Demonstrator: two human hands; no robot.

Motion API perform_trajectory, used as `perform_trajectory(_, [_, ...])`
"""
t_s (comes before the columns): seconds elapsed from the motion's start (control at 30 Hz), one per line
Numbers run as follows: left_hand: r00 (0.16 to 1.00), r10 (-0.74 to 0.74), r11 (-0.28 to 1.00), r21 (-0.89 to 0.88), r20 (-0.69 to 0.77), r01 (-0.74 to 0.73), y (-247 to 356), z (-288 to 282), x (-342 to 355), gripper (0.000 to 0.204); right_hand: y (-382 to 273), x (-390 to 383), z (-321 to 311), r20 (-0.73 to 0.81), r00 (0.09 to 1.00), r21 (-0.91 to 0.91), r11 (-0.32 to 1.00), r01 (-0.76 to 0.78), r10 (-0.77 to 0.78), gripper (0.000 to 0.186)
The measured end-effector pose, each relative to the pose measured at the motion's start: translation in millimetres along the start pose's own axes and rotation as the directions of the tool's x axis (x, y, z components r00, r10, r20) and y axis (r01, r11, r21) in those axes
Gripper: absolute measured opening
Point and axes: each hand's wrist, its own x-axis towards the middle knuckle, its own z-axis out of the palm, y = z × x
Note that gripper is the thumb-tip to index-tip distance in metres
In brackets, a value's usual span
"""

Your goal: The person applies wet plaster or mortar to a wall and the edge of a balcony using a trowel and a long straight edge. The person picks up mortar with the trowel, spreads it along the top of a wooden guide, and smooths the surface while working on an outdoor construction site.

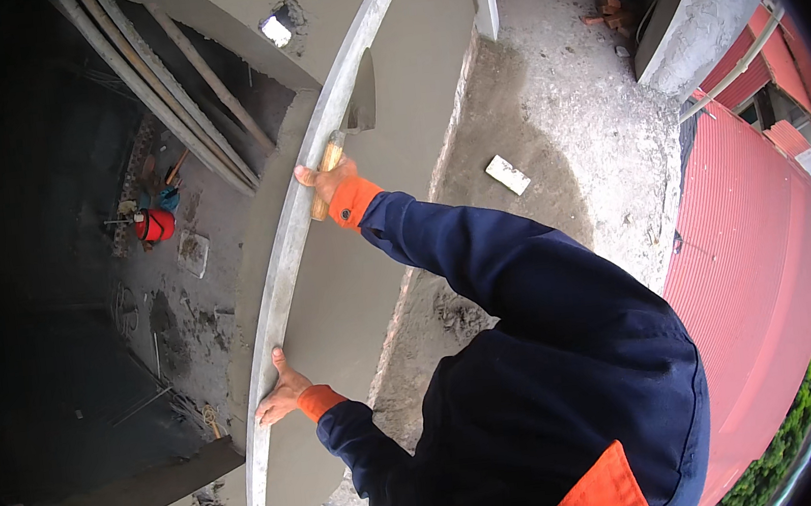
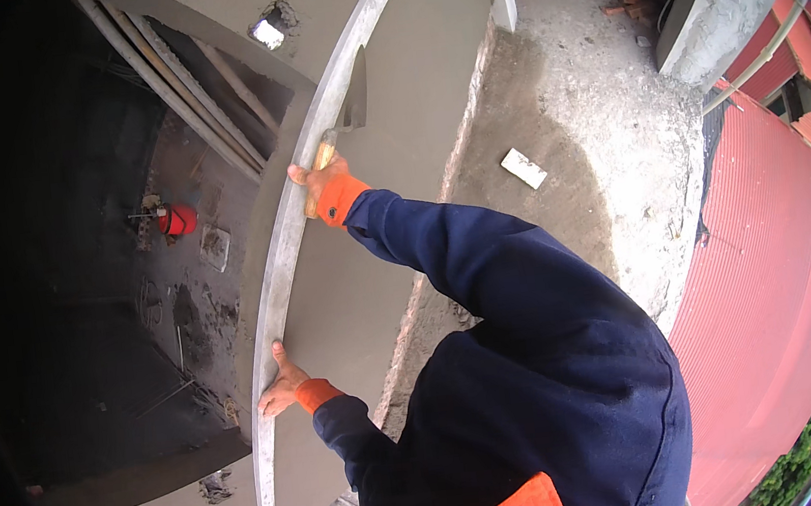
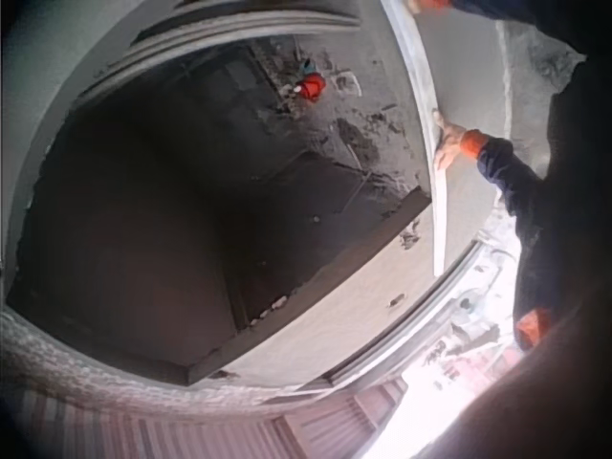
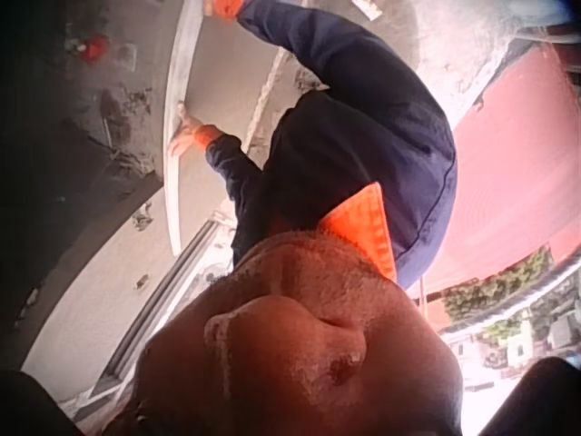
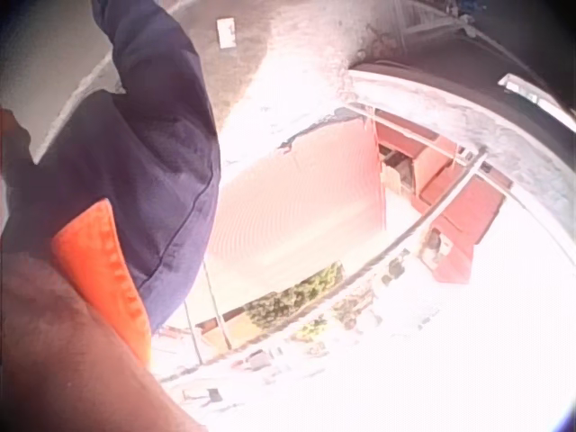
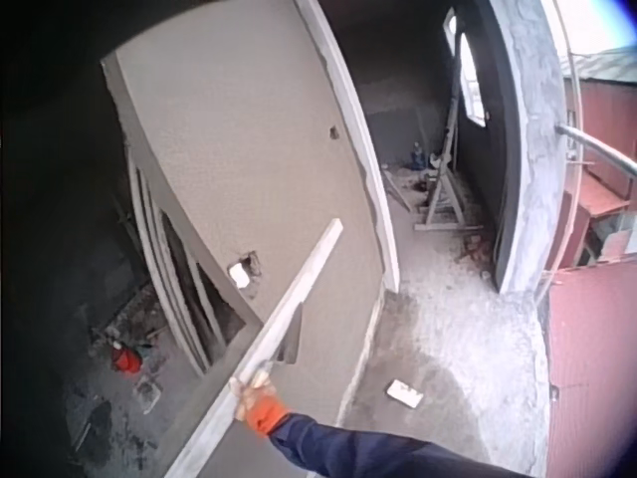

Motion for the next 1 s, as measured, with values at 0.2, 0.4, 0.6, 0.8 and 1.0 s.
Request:
perform_trajectory(0.2, [0.993, -0.056, 0.997, 0.053, 0.106, 0.051, 8.2, -10.7, 9.7, 0.155, 31.6, 10.9, -73.2, -0.063, 0.985, -0.242, 0.96, 0.143, -0.163, 0.055])
perform_trajectory(0.4, [0.994, 0.002, 0.984, -0.178, 0.108, 0.017, -31.2, 5.3, 28.7, 0.129, 14.3, -2.9, -192.6, 0.022, 0.992, -0.675, 0.73, 0.108, -0.126, 0.05])
perform_trajectory(0.6, [0.996, -0.034, 0.976, -0.211, 0.082, 0.051, 22.3, -15.9, -7.1, 0.117, 27.4, 15.1, -211.3, 0.24, 0.929, -0.663, 0.651, 0.369, -0.283, 0.047])
perform_trajectory(0.8, [0.991, -0.019, 0.898, -0.433, 0.131, 0.075, 24.2, -15.8, -20.9, 0.1, 76.2, 17.8, -191.3, 0.516, 0.781, -0.579, 0.53, 0.62, -0.351, 0.049])
perform_trajectory(1.0, [0.991, 0.019, 0.878, -0.477, 0.132, 0.046, 22.1, -18.7, -15.1, 0.097, 136.2, -0.5, -170.1, 0.671, 0.608, -0.508, 0.335, 0.794, -0.424, 0.043])
